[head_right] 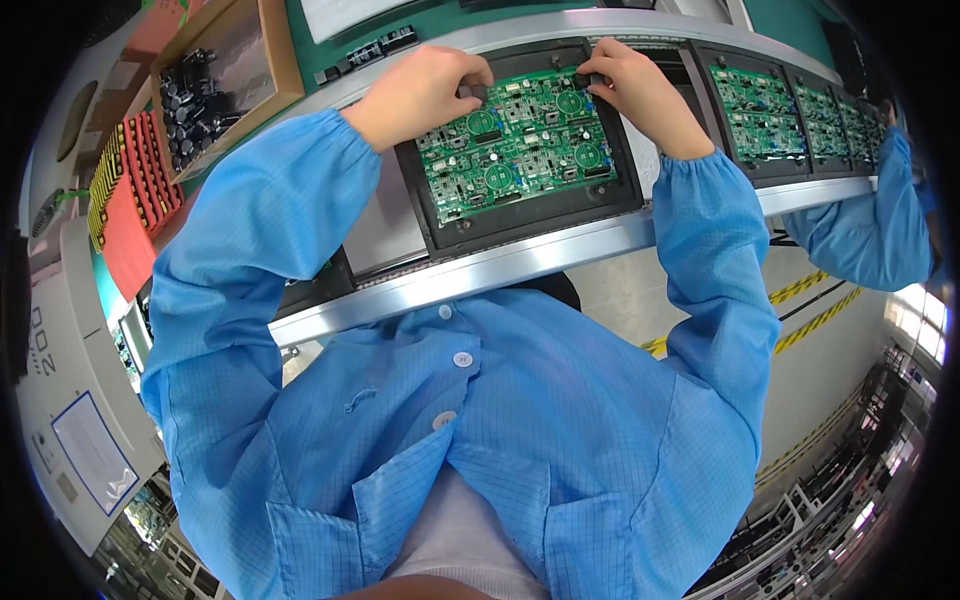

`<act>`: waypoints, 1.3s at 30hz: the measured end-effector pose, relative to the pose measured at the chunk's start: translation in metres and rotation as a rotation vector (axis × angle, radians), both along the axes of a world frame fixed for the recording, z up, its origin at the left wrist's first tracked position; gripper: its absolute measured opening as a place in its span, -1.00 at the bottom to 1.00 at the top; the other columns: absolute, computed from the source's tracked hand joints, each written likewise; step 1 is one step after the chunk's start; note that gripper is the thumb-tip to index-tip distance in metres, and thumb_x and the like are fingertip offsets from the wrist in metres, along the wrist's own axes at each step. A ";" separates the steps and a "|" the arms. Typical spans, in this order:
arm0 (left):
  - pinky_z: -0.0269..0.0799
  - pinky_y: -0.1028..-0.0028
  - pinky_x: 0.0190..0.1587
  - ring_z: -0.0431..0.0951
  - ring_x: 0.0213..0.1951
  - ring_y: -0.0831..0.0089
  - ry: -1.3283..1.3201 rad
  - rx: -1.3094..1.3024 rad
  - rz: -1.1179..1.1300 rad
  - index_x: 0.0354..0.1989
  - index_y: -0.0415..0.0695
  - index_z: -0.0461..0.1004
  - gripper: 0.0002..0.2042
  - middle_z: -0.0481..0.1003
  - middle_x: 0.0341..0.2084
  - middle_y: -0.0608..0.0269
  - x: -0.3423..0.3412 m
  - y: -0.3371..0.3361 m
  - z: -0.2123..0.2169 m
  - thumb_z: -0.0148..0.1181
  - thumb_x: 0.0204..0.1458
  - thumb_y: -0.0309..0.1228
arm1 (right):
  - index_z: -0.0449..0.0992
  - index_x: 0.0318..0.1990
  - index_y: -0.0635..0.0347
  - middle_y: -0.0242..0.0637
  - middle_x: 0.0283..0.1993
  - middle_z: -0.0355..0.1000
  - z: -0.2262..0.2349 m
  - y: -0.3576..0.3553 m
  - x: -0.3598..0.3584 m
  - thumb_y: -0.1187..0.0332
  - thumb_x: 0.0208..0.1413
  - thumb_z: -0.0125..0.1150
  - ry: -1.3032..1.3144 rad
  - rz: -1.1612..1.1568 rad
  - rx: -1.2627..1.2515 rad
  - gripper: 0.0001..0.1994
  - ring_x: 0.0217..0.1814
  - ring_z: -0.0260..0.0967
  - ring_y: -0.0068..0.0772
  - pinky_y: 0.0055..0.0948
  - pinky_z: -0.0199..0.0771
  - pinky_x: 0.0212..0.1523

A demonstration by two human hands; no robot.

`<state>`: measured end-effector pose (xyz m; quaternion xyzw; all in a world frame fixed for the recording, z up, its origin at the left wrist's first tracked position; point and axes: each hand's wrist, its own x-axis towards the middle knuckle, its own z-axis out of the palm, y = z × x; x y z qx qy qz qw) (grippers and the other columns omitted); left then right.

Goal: Manually attaching components to printed circuit boards at an assembly line station.

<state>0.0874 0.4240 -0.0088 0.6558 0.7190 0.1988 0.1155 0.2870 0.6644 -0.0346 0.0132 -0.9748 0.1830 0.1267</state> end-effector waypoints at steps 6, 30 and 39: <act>0.58 0.16 -0.10 0.64 -0.19 0.11 0.102 -0.193 0.014 -0.12 -0.03 0.62 -0.77 0.64 -0.29 0.14 0.008 0.016 0.005 0.27 0.01 -0.42 | 0.57 -0.01 0.21 -0.30 -0.22 0.50 0.019 -0.008 0.026 0.59 -0.01 0.40 0.032 -0.093 -0.230 -0.64 -0.23 0.49 -0.44 -0.42 0.54 -0.18; 0.54 0.15 0.01 0.59 -0.04 0.06 0.272 -0.145 0.020 -0.08 -0.07 0.62 -0.73 0.61 -0.21 0.11 0.024 0.010 0.001 0.38 0.01 -0.40 | 0.65 -0.18 0.27 -0.31 -0.16 0.59 -0.024 -0.037 0.068 0.51 0.18 0.30 0.335 -0.301 -0.420 -0.91 -0.16 0.50 -0.49 -0.54 0.44 -0.20; 0.59 0.26 -0.13 0.65 -0.24 0.09 -0.156 -0.013 0.035 -0.14 -0.15 0.66 -0.75 0.63 -0.31 0.03 0.050 -0.009 0.036 0.37 -0.04 -0.50 | 0.66 -0.20 0.19 -0.45 -0.26 0.56 -0.029 -0.020 0.066 0.47 0.21 0.29 0.474 -0.368 -0.470 -0.93 -0.36 0.36 -0.65 -0.64 0.33 -0.35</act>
